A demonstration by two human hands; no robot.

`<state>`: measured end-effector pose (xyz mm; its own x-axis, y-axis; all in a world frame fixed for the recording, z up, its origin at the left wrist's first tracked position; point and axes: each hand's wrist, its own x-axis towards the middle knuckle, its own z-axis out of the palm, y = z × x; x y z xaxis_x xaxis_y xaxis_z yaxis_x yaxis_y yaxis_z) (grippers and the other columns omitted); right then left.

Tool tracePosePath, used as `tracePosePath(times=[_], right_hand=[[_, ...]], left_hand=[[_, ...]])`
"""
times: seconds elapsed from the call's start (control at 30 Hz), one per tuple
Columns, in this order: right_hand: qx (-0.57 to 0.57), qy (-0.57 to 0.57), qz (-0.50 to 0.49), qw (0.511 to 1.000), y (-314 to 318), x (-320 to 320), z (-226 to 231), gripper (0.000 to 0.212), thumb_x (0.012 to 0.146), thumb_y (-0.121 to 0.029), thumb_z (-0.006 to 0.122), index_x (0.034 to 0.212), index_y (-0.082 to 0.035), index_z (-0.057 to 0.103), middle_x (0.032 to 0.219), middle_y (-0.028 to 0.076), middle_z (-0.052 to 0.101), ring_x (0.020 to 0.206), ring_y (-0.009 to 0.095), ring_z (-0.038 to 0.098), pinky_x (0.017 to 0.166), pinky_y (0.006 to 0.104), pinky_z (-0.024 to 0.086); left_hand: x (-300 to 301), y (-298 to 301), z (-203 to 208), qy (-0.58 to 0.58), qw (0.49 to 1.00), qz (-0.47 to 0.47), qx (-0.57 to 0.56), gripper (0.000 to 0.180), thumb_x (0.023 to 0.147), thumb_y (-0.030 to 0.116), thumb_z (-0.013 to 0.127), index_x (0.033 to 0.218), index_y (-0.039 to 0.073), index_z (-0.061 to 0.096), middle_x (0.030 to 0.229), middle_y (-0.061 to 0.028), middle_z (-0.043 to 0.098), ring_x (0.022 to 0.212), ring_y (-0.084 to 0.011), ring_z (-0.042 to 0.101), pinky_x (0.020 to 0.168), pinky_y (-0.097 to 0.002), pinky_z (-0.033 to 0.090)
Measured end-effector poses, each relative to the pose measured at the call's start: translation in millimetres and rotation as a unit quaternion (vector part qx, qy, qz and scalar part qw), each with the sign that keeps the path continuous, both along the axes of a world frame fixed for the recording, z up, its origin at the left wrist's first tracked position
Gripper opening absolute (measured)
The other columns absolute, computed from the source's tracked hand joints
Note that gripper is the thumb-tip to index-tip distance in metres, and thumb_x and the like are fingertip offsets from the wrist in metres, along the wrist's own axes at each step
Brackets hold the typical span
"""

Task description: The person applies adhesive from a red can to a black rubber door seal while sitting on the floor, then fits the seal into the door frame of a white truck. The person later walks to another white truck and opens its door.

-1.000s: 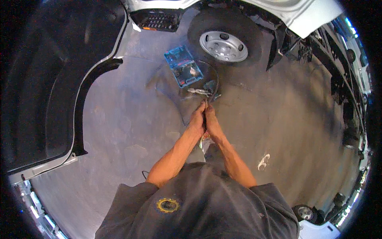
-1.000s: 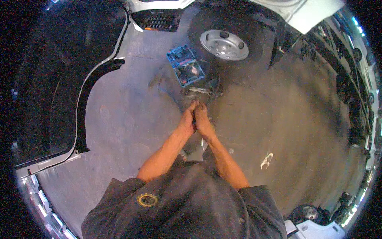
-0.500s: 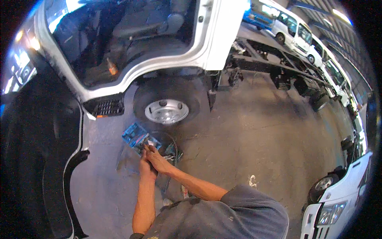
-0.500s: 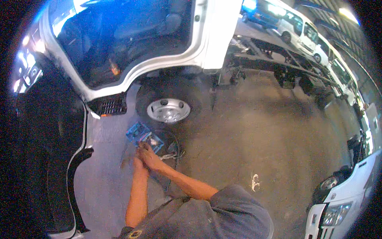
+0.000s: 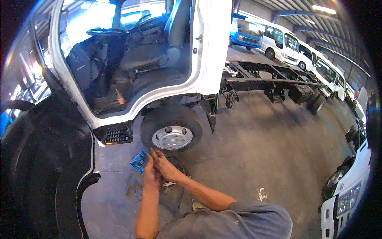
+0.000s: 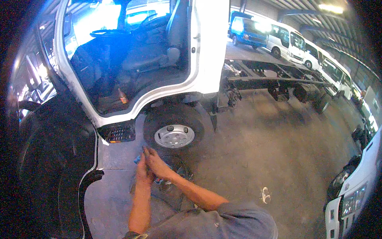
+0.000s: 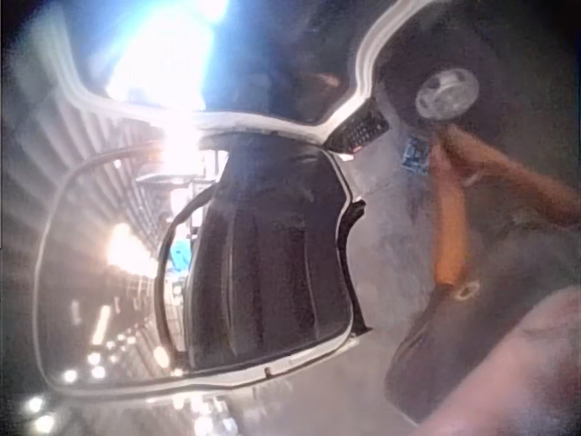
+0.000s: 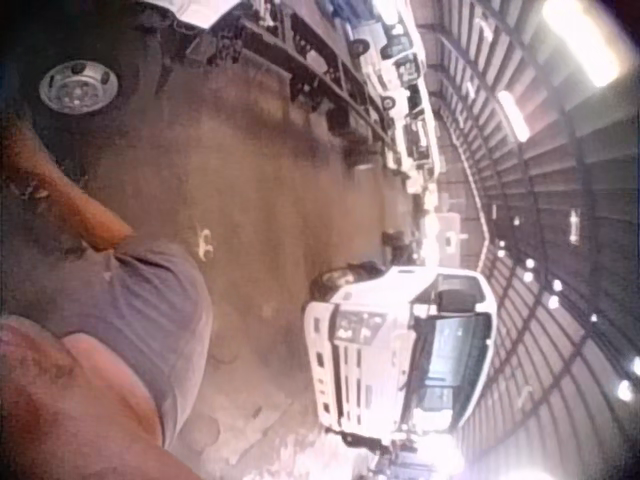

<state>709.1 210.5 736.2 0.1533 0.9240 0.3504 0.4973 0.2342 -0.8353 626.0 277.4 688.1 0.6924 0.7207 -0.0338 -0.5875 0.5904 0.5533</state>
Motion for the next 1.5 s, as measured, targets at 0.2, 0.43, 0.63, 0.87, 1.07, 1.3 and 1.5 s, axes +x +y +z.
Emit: tracePosePath(times=[0.2, 0.43, 0.63, 0.87, 1.07, 1.3, 1.5], right_hand=[[0.001, -0.024, -0.002, 1.0, -2.4, -29.6, -7.0, 0.061, 0.096, -0.036, 0.04, 0.142, 0.002, 0.029, 0.149, 0.027, 0.015, 0.137, 0.042, 0.02, 0.112, 0.0428, 0.02], [-0.04, 0.09, 0.087, 0.991, -13.6, -29.4, 22.0, 0.064, 0.099, -0.044, 0.032, 0.145, -0.002, 0.023, 0.151, 0.021, 0.019, 0.139, 0.035, 0.019, 0.112, 0.0419, 0.019], [-0.017, 0.041, 0.06, 0.997, 1.7, -43.3, 21.8, 0.071, 0.098, -0.051, 0.029, 0.148, -0.005, 0.013, 0.153, 0.018, 0.012, 0.141, 0.033, 0.014, 0.112, 0.0412, 0.018], [0.011, -0.067, 0.09, 0.994, -9.0, -48.7, 12.5, 0.068, 0.087, -0.013, 0.052, 0.148, -0.011, 0.022, 0.15, 0.023, 0.013, 0.138, 0.038, 0.02, 0.112, 0.0421, 0.021], [-0.062, 0.265, 0.12, 0.955, -7.3, -38.4, 25.8, 0.069, 0.096, -0.049, 0.034, 0.148, -0.006, 0.019, 0.151, 0.015, 0.02, 0.139, 0.029, 0.022, 0.111, 0.0364, 0.021], [0.033, -0.002, 0.069, 0.997, 0.4, -50.5, 3.5, 0.064, 0.094, -0.026, 0.046, 0.146, -0.001, 0.018, 0.152, 0.023, 0.008, 0.142, 0.036, 0.01, 0.113, 0.0409, 0.019], [0.002, -0.107, 0.122, 0.987, -14.4, -37.7, 20.9, 0.058, 0.094, -0.03, 0.046, 0.146, -0.011, 0.028, 0.151, 0.021, 0.015, 0.139, 0.033, 0.024, 0.11, 0.0448, 0.025]], left_hand=[[-12.9, -0.6, 44.7, 0.099, 0.99, 0.094, -0.036, 0.03, 0.093, 0.041, 0.054, 0.094, 0.012, 0.059, 0.085, 0.0009, 0.057, 0.077, -0.0124, 0.055, 0.071, -0.0263, 0.045], [-37.7, 3.6, 44.0, 0.092, 0.991, 0.041, -0.092, 0.046, 0.093, 0.052, 0.047, 0.095, 0.008, 0.061, 0.092, -0.002, 0.064, 0.087, -0.013, 0.06, 0.081, -0.0322, 0.048], [-33.4, -15.6, 74.8, 0.07, 0.985, 0.156, 0.007, 0.026, 0.095, 0.03, 0.055, 0.099, 0.006, 0.061, 0.089, -0.0032, 0.063, 0.079, -0.0146, 0.059, 0.07, -0.0283, 0.048], [-60.7, -3.5, 74.7, 0.103, 0.994, 0.037, -0.012, 0.042, 0.095, 0.046, 0.048, 0.083, 0.007, 0.06, 0.075, -0.0021, 0.061, 0.071, -0.0146, 0.058, 0.066, -0.0288, 0.048], [-41.8, -22.4, 73.3, 0.088, 0.979, 0.125, 0.134, 0.037, 0.094, 0.043, 0.051, 0.097, 0.008, 0.064, 0.094, -0.0052, 0.064, 0.087, -0.0184, 0.06, 0.081, -0.0339, 0.047], [-52.7, -12.4, 79.3, 0.22, 0.96, 0.131, 0.116, 0.033, 0.094, 0.037, 0.05, 0.09, 0.008, 0.063, 0.087, -0.0051, 0.065, 0.08, -0.0176, 0.061, 0.073, -0.0313, 0.045], [-67.6, -2.4, 80.7, 0.107, 0.994, -0.026, 0.023, 0.042, 0.095, 0.044, 0.047, 0.096, 0.005, 0.064, 0.094, -0.0066, 0.067, 0.085, -0.0203, 0.062, 0.079, -0.0356, 0.046]])
